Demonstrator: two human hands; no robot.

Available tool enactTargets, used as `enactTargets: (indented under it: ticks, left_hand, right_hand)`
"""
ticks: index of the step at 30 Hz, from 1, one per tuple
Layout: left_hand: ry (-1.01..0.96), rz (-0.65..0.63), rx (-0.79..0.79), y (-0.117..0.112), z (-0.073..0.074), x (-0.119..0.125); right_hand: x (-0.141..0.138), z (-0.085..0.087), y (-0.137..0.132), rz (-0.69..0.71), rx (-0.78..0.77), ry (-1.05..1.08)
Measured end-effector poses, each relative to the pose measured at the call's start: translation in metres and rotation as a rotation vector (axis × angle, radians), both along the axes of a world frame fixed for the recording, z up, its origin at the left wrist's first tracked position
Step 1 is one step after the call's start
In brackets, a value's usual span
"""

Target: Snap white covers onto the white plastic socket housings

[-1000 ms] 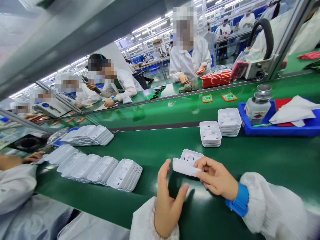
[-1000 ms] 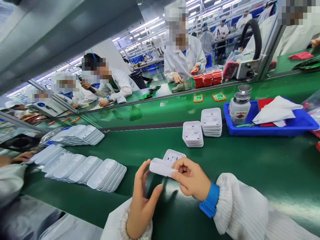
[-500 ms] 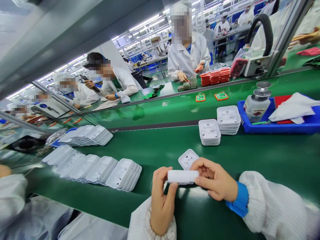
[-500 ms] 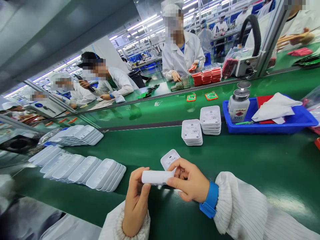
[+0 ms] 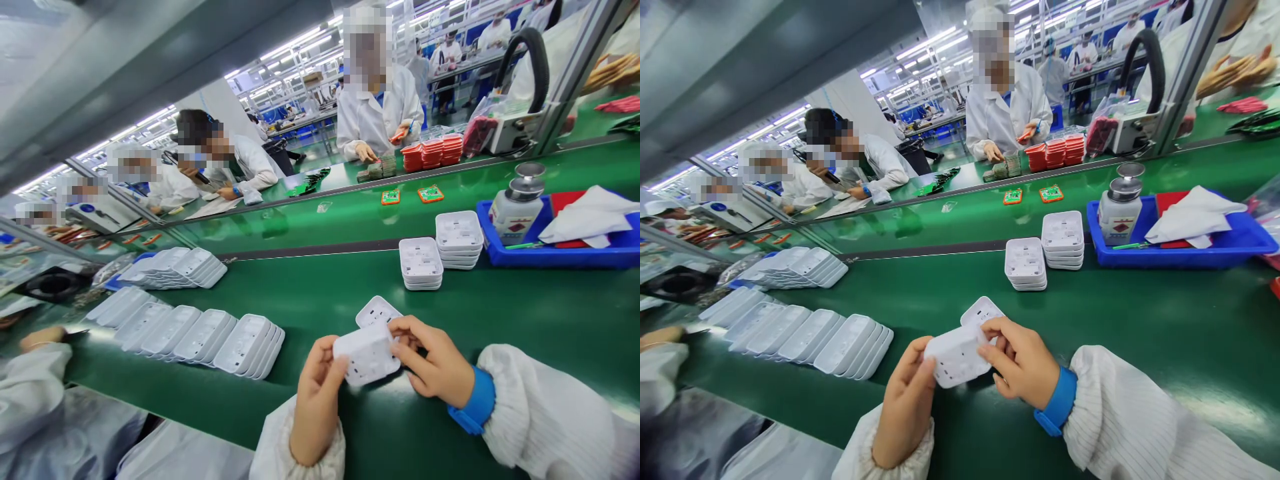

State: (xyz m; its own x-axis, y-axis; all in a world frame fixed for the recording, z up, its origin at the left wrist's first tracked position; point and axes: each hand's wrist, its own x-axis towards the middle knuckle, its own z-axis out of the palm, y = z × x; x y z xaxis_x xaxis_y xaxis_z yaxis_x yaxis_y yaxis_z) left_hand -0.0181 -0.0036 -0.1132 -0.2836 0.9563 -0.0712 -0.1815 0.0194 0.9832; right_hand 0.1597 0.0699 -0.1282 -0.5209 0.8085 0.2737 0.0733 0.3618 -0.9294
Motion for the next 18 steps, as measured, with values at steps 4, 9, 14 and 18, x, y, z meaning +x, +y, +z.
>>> enactTargets:
  ticks: [4, 9, 14, 18]
  left_hand:
    - [-0.531, 0.040, -0.064, 0.010, 0.008, -0.013]
    - [-0.850, -0.157, -0.069, 0.011, 0.000, -0.023]
    - [-0.906, -0.269, 0.044, 0.006, -0.006, -0.019]
    - [-0.908, -0.254, 0.098, 0.006, -0.007, -0.019]
  right_hand:
    - [-0.002, -0.001, 0.000, 0.045, 0.065, -0.065]
    - [-0.004, -0.005, 0.001, 0.055, 0.165, -0.144]
    - [-0.004, -0.009, 0.002, 0.021, 0.167, -0.147]
    - [-0.003, -0.008, 0.003, -0.006, 0.193, -0.168]
